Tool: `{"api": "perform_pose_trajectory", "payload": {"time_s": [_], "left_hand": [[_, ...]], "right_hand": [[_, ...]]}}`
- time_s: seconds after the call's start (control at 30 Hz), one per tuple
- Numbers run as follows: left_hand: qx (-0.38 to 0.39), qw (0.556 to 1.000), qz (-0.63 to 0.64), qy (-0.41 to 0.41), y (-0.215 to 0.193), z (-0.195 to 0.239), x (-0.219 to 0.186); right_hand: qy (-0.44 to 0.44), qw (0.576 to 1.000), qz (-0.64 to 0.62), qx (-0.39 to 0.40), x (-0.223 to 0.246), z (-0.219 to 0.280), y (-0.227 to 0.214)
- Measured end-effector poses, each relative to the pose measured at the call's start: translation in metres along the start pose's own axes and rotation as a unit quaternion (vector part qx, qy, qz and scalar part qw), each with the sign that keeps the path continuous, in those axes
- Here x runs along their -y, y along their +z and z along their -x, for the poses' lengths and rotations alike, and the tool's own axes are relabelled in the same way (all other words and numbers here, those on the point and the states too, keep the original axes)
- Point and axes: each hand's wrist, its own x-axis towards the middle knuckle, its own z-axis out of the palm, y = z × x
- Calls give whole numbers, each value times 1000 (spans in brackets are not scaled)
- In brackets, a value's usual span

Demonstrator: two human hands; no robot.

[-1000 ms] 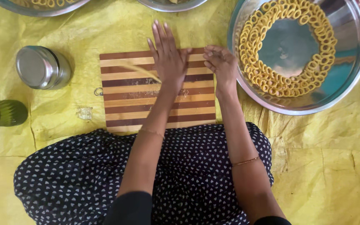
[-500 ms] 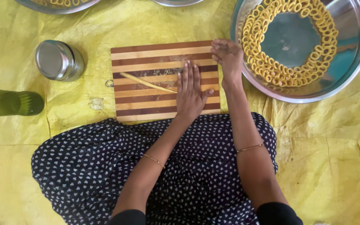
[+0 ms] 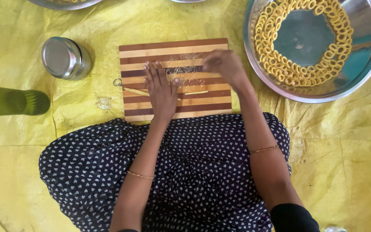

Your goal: The person sits on a yellow tarp and shapes small pieces of yellow dough into ring-shaped snacks by hand. They roll the dough into thin strips on a wooden board, form loops, and place them into a metal tray.

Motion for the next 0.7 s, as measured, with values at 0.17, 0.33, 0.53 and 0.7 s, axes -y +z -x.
{"api": "perform_pose_trajectory", "payload": {"time_s": [0.17,0.33,0.53,0.7], "left_hand": [[-37,996,79,27,2,-6,-5],[-66,994,69,54,5,-12,-12],[4,995,-36,90,29,-2,-48],[-11,994,-90,55,44,-23,-57]], "right_hand": [[-56,975,190,99,7,16,22],[-78,980,183,11,-2,13,20],[-46,989,77,-118,-9,2,8],[-35,991,34,-123,-8,0,5]]}}
